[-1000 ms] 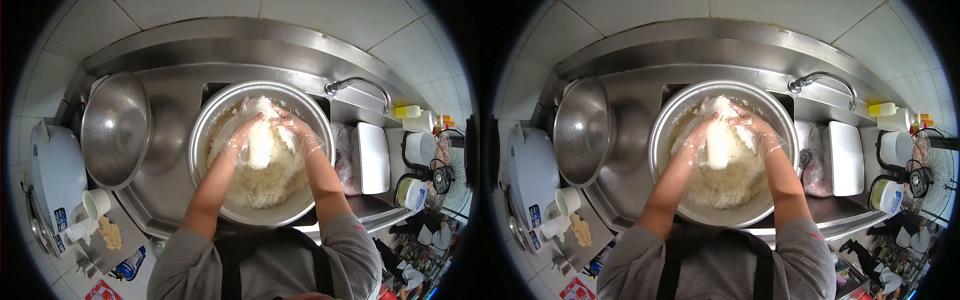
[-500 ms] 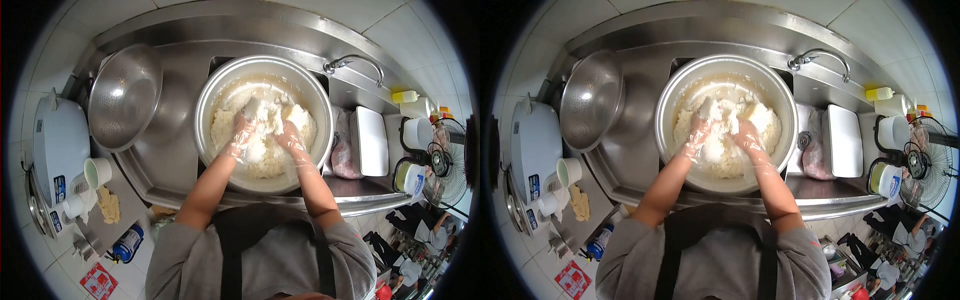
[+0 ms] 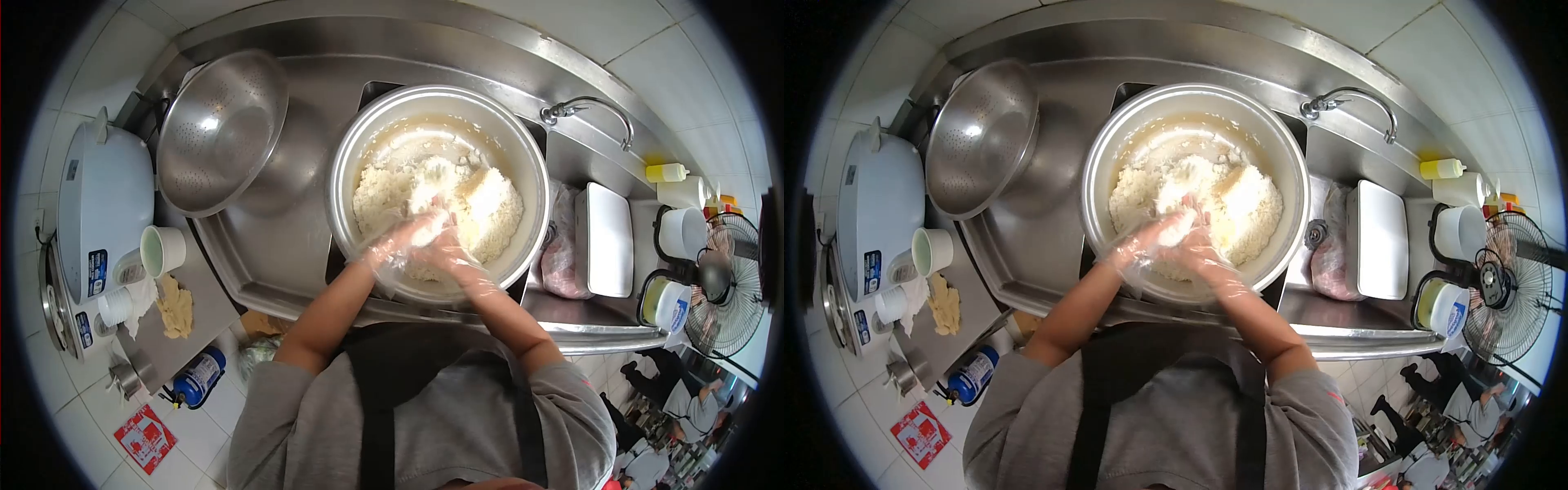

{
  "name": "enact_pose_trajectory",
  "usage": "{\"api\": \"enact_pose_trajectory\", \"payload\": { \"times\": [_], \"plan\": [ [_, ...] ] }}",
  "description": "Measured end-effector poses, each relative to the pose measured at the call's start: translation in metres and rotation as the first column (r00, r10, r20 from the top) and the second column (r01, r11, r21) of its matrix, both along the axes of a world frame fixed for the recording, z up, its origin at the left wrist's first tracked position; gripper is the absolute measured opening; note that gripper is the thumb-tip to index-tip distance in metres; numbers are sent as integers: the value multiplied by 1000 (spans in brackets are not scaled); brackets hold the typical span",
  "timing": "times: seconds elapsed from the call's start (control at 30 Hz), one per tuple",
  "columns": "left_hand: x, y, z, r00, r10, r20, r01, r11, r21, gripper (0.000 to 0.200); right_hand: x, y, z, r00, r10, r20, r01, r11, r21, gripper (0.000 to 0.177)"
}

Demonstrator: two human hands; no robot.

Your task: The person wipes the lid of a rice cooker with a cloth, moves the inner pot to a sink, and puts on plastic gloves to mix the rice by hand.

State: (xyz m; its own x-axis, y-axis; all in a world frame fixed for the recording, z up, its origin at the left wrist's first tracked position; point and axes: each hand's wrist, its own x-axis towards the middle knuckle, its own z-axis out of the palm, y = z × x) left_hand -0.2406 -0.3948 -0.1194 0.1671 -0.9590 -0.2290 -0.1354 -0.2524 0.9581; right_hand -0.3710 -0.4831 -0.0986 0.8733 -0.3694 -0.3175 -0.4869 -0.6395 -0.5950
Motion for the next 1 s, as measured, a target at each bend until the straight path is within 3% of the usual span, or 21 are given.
{"api": "enact_pose_trajectory", "payload": {
  "times": [0.07,0.13,0.17,0.2,0.27,0.3,0.33,0.37,0.4,0.43,0.47,0.57,0.63,0.67,0.7,0.73,0.77,0.83,0.87,0.93,1.0],
  "plan": [
    [-1,-4,12,994,-26,-108,41,990,133,37,1,-1,-21,970,115,214,-59,967,-249,85],
    [6,-8,13,799,190,-570,-50,966,252,36,22,-14,33,978,-170,-122,204,906,372,67],
    [7,-5,-6,738,213,-640,-96,972,213,37,14,-7,-19,912,-367,184,268,871,413,51],
    [6,-6,2,737,216,-641,-99,972,214,37,14,-12,-43,913,-364,182,265,871,413,51],
    [4,-10,27,837,272,-475,-267,960,81,40,25,-36,-73,843,-485,231,107,573,812,51],
    [5,-12,24,910,290,-296,-287,956,54,42,31,-41,-54,726,-687,-10,38,25,999,41],
    [3,-11,23,909,291,-297,-289,956,55,42,27,-48,-62,727,-686,-12,39,24,999,41],
    [6,-15,24,939,310,-147,-302,951,72,41,28,-61,-68,831,-531,165,125,468,875,36],
    [7,-18,24,948,317,5,-316,944,90,39,28,-68,-73,919,-310,241,128,816,563,33],
    [9,-27,49,935,354,9,-328,856,398,39,29,-74,-14,818,117,563,-156,987,22,30],
    [9,-30,58,936,352,2,-323,855,406,39,30,-81,0,862,200,467,-152,979,-139,31],
    [18,-34,50,926,60,373,-167,950,264,49,33,-90,35,963,-193,188,152,966,211,39],
    [15,-28,33,862,80,500,-201,960,194,61,18,-97,55,990,90,-109,-118,954,-276,43],
    [15,-24,27,778,100,620,-223,967,123,74,-1,-106,25,990,92,-109,-119,954,-275,43],
    [17,-19,34,775,104,623,-226,967,120,74,-24,-119,-29,990,82,-116,-59,980,191,54],
    [17,-13,48,916,-29,400,-121,931,345,84,-35,-124,-58,989,79,-127,16,789,614,64],
    [14,-5,57,985,-119,125,36,851,525,95,-32,-110,-50,989,85,-125,10,790,614,64],
    [-14,9,15,970,-75,230,-36,895,444,98,-14,-62,-15,797,397,-454,-450,893,-9,78],
    [-22,9,0,944,-30,330,-93,932,351,101,-8,-56,-6,799,399,-451,-453,891,-14,78],
    [-16,-4,26,919,-89,383,-44,945,325,86,-4,-48,6,997,21,-72,11,906,423,83],
    [-9,-14,14,794,-232,561,264,964,25,81,-4,-43,13,988,-35,-148,95,902,421,83]
  ]
}}
